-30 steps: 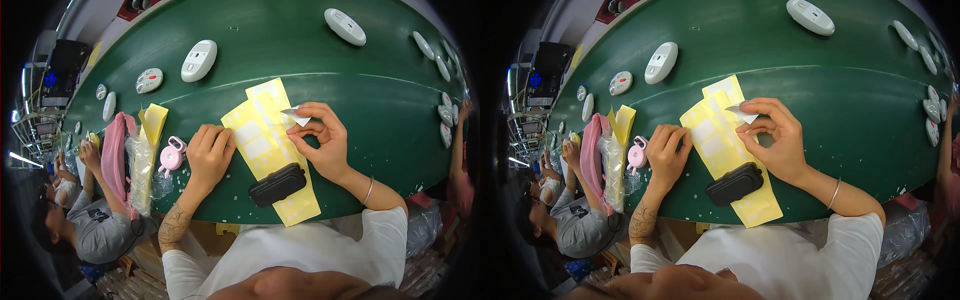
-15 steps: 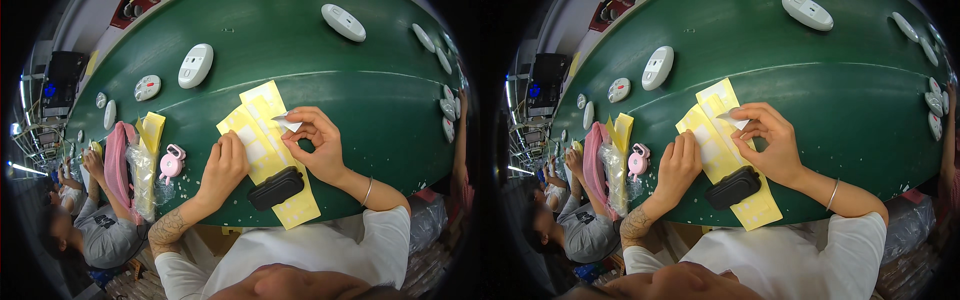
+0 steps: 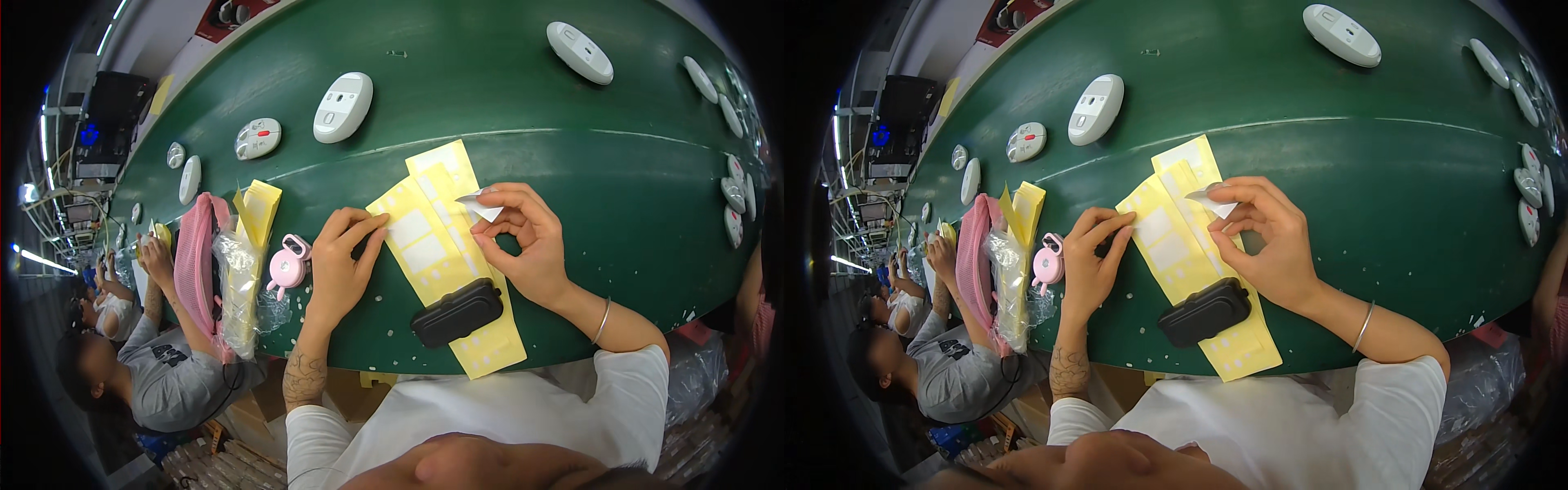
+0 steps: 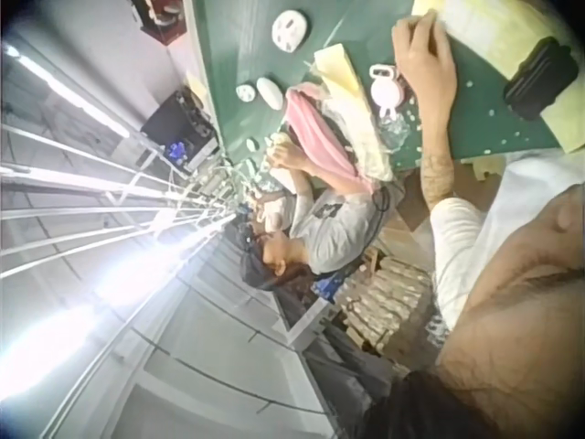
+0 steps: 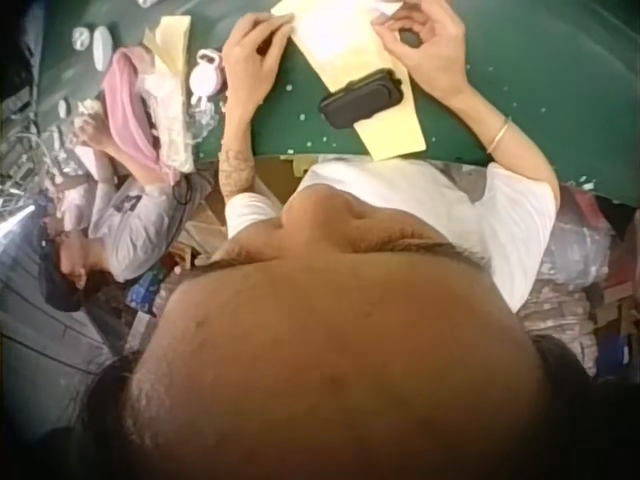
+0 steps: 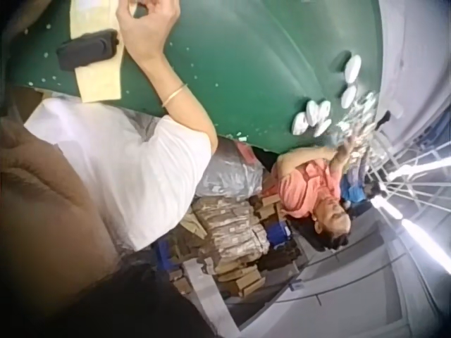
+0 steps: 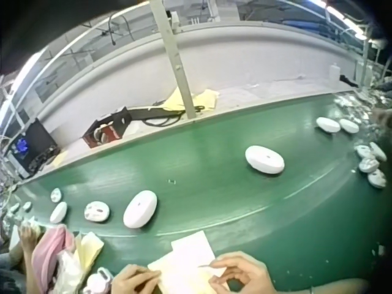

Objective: Assembling small electronic devices by applying stickers and components to plastic housings on a production line.

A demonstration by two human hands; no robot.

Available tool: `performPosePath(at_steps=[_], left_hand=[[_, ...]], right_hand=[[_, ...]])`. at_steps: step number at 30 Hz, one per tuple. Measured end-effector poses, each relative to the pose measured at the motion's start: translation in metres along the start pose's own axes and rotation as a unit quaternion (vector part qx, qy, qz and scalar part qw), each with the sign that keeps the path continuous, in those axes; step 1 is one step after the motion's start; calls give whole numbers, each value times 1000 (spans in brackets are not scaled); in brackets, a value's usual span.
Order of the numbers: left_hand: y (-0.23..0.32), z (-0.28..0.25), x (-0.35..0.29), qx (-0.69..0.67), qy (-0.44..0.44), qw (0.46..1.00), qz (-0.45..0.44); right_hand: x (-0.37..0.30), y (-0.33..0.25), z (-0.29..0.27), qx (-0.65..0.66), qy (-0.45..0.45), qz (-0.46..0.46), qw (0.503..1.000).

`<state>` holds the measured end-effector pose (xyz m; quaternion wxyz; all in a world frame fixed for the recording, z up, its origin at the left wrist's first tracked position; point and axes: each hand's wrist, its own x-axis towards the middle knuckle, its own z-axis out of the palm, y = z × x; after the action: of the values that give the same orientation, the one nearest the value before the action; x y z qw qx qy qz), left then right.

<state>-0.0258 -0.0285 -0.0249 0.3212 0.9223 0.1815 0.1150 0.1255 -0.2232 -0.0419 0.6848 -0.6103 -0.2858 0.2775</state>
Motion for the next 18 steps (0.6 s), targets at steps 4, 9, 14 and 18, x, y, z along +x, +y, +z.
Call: performPosePath(at_steps=[4,9,14,18], left_hand=[[3,2,0,-39,28,999,-25],[11,5,-2,-58,53,996,-30],[15,6,-1,-64,69,995,-19],[30,5,2,-90,89,992,-27]], right_hand=[[0,-1,-1,15,-2,11,1000],[-4,4,-8,45,-55,12,997],[-7,1,-5,55,-38,16,998],[-5,1,0,45,-11,19,999]])
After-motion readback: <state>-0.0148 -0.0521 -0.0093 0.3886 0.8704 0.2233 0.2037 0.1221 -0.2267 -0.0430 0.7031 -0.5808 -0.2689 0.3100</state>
